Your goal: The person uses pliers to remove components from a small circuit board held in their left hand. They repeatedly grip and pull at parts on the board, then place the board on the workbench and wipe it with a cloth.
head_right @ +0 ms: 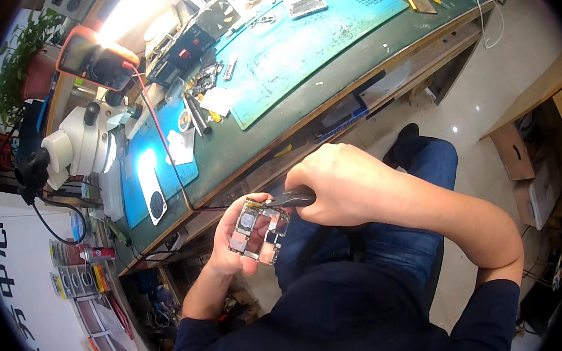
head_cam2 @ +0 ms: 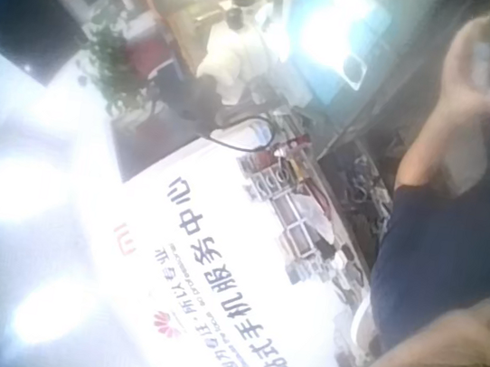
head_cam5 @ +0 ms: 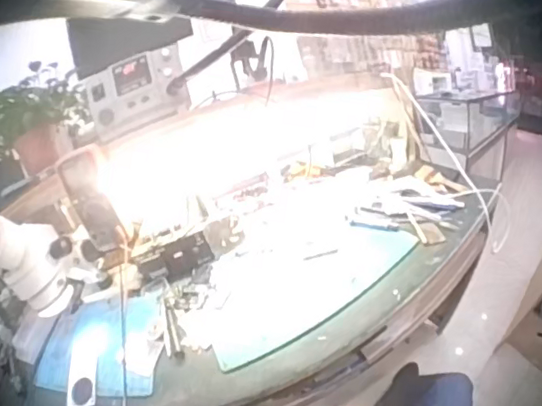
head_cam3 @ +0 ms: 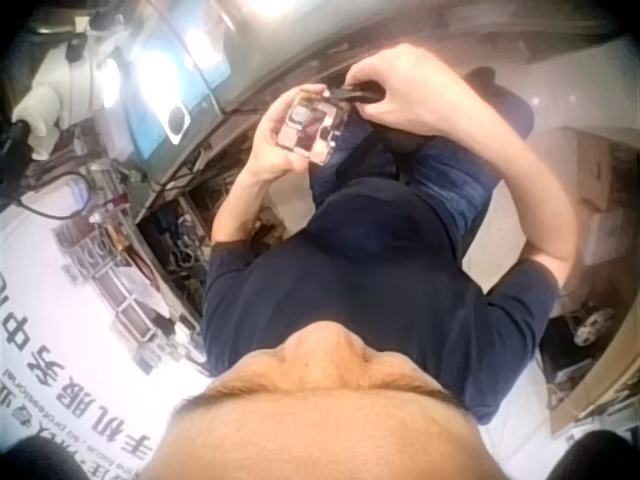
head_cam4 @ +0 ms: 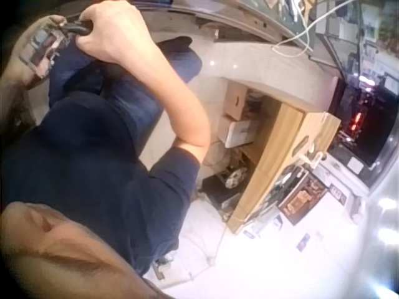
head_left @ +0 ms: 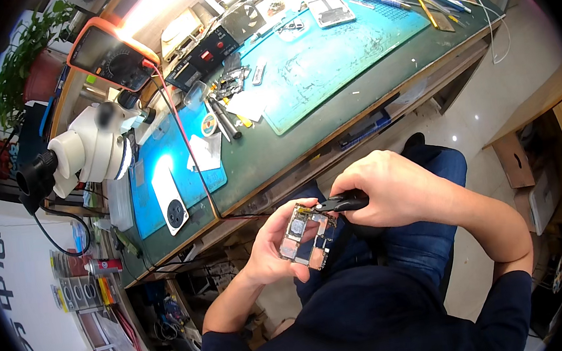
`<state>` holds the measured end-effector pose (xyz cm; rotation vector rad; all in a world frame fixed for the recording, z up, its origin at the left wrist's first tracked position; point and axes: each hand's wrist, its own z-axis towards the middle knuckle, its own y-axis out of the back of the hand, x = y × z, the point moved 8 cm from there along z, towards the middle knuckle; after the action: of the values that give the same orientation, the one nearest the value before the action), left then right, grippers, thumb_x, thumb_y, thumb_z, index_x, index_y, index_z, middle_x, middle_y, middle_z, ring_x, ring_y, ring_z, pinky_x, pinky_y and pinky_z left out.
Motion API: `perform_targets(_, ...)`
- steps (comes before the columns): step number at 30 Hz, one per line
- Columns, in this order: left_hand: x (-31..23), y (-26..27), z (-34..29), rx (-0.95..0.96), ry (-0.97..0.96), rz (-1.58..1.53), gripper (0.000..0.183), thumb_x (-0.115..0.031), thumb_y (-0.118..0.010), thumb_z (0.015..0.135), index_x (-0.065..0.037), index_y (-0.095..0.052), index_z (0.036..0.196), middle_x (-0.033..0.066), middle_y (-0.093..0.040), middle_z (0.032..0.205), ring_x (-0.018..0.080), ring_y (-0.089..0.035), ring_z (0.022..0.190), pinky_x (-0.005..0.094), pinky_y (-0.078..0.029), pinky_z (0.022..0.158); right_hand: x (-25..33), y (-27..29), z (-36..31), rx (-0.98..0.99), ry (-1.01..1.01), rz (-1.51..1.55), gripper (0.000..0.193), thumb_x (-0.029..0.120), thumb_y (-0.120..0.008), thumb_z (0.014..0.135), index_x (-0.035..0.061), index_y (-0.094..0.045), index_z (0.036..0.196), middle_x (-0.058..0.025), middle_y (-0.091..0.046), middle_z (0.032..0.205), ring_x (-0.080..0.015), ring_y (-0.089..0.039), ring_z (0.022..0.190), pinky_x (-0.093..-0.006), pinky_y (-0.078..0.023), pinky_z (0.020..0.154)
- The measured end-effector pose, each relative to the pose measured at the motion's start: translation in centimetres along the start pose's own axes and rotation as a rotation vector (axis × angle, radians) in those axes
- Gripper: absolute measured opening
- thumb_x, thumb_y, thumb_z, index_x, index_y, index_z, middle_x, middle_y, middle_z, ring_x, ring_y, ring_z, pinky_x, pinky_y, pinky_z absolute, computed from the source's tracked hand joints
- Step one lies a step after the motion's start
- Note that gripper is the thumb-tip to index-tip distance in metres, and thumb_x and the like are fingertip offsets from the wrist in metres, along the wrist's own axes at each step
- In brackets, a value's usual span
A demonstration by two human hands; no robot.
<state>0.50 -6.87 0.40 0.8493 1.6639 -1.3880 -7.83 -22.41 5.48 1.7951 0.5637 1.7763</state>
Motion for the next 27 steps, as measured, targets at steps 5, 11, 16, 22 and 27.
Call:
perform_targets(5, -0.1, 0.2, 0.0, -0.102, -0.042, -0.031, 0.114, -0.026, -0.100, 0.063, -0.001, -0.034, 0.153, 0.0129, -0.053, 0.145, 0.0227, -0.052, 0.136, 0.0421, -0.038, 0.120, 1.7, 0.4, -1.1, -0.296, 0.076, -0.211, 0.019, 0.019, -0.076, 0.076, 0.0043, -0.065, 0.082, -0.0114, -0.065, 0.079, -0.0307, -0.069, 0.079, -0.0415, -0.055, 0.074)
perform_targets(11, 0.2, 0.4, -0.1, -0.213, -0.040, 0.013, 0.112, -0.032, -0.098, 0.064, -0.003, -0.034, 0.152, 0.0158, -0.058, 0.140, 0.0262, -0.057, 0.132, 0.0335, -0.053, 0.103, 4.8, -0.4, -2.6, -0.694, 0.160, -0.815, 0.011, 0.011, -0.066, 0.070, 0.0091, -0.059, 0.078, -0.0028, -0.048, 0.071, -0.0183, -0.053, 0.064, -0.0309, -0.041, 0.057)
perform_targets(16, -0.2, 0.3, -0.3, -0.190, -0.075, 0.042, 0.110, -0.026, -0.098, 0.067, -0.001, -0.034, 0.153, 0.0110, -0.055, 0.140, 0.0230, -0.055, 0.133, 0.0388, -0.042, 0.115, 3.6, -0.1, -2.1, -0.612, 0.162, -0.534, 0.016, 0.010, -0.068, 0.070, 0.0072, -0.060, 0.083, -0.0044, -0.051, 0.078, -0.0206, -0.056, 0.074, -0.0331, -0.043, 0.067)
perform_targets(22, -0.5, -0.2, -0.1, -0.135, -0.113, 0.038, 0.108, -0.018, -0.097, 0.068, 0.000, -0.033, 0.153, 0.0096, -0.051, 0.144, 0.0227, -0.051, 0.137, 0.0434, -0.036, 0.121, 4.0, 0.3, -2.1, -0.559, 0.174, -0.517, 0.019, 0.010, -0.071, 0.069, 0.0066, -0.060, 0.084, -0.0053, -0.053, 0.080, -0.0222, -0.057, 0.079, -0.0351, -0.044, 0.072)
perform_targets(27, -0.6, -0.1, -0.1, -0.099, -0.162, 0.083, 0.108, -0.014, -0.097, 0.068, 0.000, -0.033, 0.154, 0.0099, -0.047, 0.148, 0.0229, -0.049, 0.139, 0.0449, -0.035, 0.121, 3.8, 0.0, -2.2, -0.537, 0.162, -0.517, 0.020, 0.010, -0.071, 0.068, 0.0068, -0.060, 0.085, -0.0047, -0.053, 0.079, -0.0217, -0.057, 0.076, -0.0345, -0.044, 0.068)
